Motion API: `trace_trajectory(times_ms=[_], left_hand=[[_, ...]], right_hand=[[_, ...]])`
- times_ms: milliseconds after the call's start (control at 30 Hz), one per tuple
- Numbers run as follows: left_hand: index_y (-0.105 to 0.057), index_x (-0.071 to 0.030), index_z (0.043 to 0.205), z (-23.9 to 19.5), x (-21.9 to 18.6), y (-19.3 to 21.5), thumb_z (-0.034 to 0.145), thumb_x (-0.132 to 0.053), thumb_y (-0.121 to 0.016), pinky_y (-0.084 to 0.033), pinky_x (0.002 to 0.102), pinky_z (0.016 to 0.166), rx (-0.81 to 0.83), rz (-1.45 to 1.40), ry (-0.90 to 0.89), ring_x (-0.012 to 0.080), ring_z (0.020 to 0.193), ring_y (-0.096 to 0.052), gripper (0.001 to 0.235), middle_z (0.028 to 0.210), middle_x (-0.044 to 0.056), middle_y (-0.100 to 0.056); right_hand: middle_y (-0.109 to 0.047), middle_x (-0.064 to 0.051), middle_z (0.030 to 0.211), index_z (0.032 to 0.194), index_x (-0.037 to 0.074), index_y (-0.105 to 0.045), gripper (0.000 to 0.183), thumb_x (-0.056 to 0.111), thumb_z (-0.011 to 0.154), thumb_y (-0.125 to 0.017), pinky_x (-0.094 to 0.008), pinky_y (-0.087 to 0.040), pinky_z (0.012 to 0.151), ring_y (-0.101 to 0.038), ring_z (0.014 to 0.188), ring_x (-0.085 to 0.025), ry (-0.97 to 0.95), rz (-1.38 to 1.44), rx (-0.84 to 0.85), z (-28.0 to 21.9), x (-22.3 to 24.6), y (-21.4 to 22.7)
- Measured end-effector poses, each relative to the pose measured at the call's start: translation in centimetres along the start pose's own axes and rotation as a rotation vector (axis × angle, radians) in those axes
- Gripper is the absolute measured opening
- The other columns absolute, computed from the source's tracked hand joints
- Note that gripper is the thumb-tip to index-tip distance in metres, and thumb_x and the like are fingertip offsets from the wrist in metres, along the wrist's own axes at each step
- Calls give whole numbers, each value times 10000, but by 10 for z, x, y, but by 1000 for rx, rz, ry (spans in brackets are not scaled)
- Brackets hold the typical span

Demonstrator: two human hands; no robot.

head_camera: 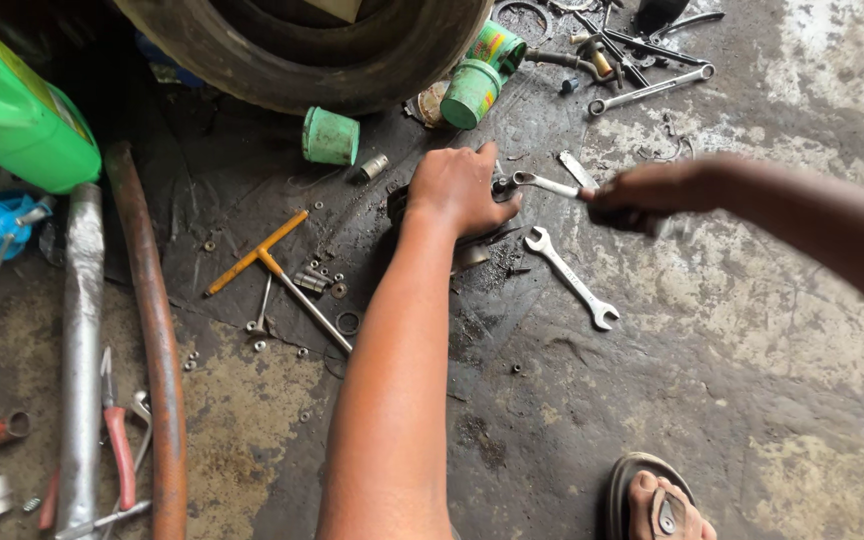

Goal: The person uses a wrench to tighten bolts on a metal engine cylinder head. They then remove a bolt and a small metal component from the cylinder head, inspecting the parts by hand.

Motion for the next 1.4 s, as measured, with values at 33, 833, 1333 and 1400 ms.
trace_trajectory(times_ms=[33,833,1333,1400], left_hand=[[-630,-84,998,-1,-1,5,791,-687,-703,-581,409,760,-19,-1,-7,302,821,-745,641,840,133,-748],[-803,-135,941,30,35,-60,864,-579,-626,-116,525,1240,-137,-648,712,293,1268,-563,484,1159,119,-740],[-823,-156,901,1,39,-47,875,-540,-684,-22,599,1230,-505,-536,700,286,1389,-427,409,1408,-34,-588],[-824,-135,888,-5,35,-43,884,-537,-692,-28,602,1226,-571,-535,709,294,1424,-400,423,1438,-8,-561]], right_hand=[[-540,-48,697,830,109,-603,549,529,1056,-333,-406,-532,693,-497,632,-205,-11,-113,-36,6,3,19],[-601,-65,1143,1088,194,-733,418,348,716,-846,-563,-282,1067,-542,1197,-292,997,-1394,-778,-59,291,20],[-809,-51,933,1088,118,-763,282,342,922,-719,-340,-633,702,-779,826,-163,290,-352,-555,0,121,62],[-784,-69,986,1175,115,-727,268,246,953,-657,-368,-672,718,-778,838,-206,324,71,-409,14,115,29]])
Point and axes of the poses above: each hand's wrist, its own z-axis towards the middle knuckle, its own y-axis out of the back of the hand, x = y × z, the point moved 8 cm from there along z, towards the middle knuckle
